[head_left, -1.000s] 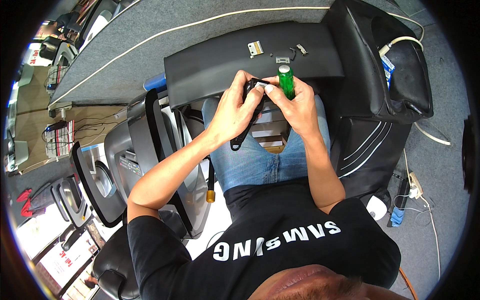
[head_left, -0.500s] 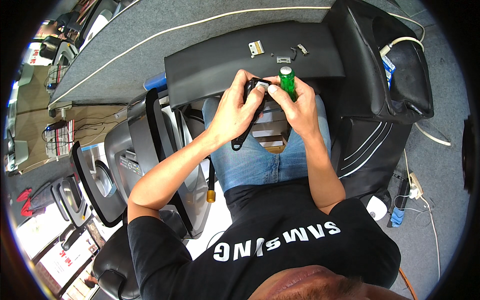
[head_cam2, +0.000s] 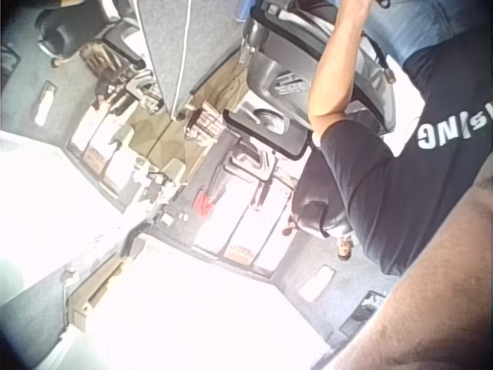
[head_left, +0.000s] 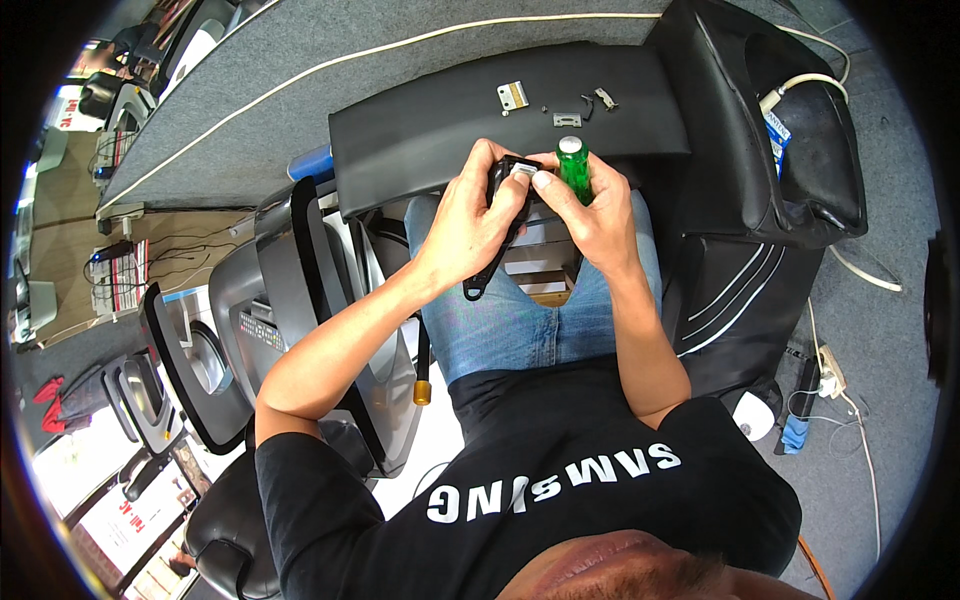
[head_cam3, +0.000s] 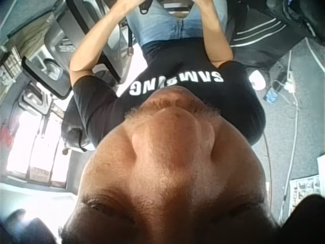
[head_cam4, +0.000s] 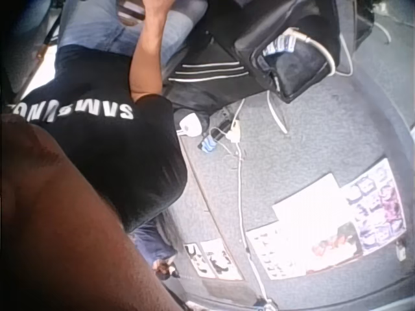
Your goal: The person disassembles the top of a hair clipper using a screwdriver, applies oil to the internal components, and then reattaches a metal blade by hand.
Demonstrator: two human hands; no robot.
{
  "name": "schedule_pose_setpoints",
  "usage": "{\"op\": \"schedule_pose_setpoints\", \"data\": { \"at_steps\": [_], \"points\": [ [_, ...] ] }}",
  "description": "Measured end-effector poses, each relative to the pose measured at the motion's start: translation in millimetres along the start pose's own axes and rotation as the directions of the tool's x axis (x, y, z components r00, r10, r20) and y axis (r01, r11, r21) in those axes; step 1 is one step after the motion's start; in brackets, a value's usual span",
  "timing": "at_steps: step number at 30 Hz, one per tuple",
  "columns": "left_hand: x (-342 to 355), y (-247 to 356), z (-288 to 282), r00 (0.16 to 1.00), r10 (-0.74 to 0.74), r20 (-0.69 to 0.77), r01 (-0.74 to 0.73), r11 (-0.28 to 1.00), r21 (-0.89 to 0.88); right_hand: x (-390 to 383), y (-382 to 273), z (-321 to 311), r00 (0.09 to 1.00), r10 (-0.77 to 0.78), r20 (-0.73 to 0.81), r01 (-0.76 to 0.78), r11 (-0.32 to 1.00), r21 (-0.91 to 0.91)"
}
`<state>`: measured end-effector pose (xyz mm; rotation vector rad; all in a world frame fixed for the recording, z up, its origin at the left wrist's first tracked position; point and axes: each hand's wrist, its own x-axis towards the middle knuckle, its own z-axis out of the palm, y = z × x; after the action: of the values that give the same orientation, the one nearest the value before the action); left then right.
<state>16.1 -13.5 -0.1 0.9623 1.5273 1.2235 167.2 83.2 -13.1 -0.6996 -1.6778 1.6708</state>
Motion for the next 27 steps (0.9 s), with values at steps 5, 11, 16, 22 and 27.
{"op": "schedule_pose_setpoints", "data": {
  "at_steps": [5,11,16,22,27],
  "points": [
    [3.5,-12.5,-3.1,0.999,0.044,-0.008,-0.043,0.997,0.064,0.2,0.8,0.9,1.0,-0.023,-0.005,0.023,1.0,-0.006],
    [3.4,-12.2,-2.9,0.998,0.062,-0.011,-0.06,0.993,0.099,0.1,1.8,0.6,1.0,-0.014,-0.004,0.014,1.0,-0.003],
    [2.4,-8.5,-1.3,0.998,0.063,-0.009,-0.061,0.994,0.093,0.4,7.0,-1.1,1.0,-0.011,-0.005,0.011,1.0,-0.011],
    [1.0,-4.9,0.7,0.999,-0.021,0.024,0.023,0.996,-0.09,0.9,-2.0,0.5,1.0,0.019,-0.008,-0.019,1.0,-0.003],
    [1.5,-4.2,0.9,0.999,-0.019,0.026,0.021,0.995,-0.096,0.3,-1.1,1.1,1.0,0.025,-0.014,-0.025,1.0,0.019]
  ]
}}
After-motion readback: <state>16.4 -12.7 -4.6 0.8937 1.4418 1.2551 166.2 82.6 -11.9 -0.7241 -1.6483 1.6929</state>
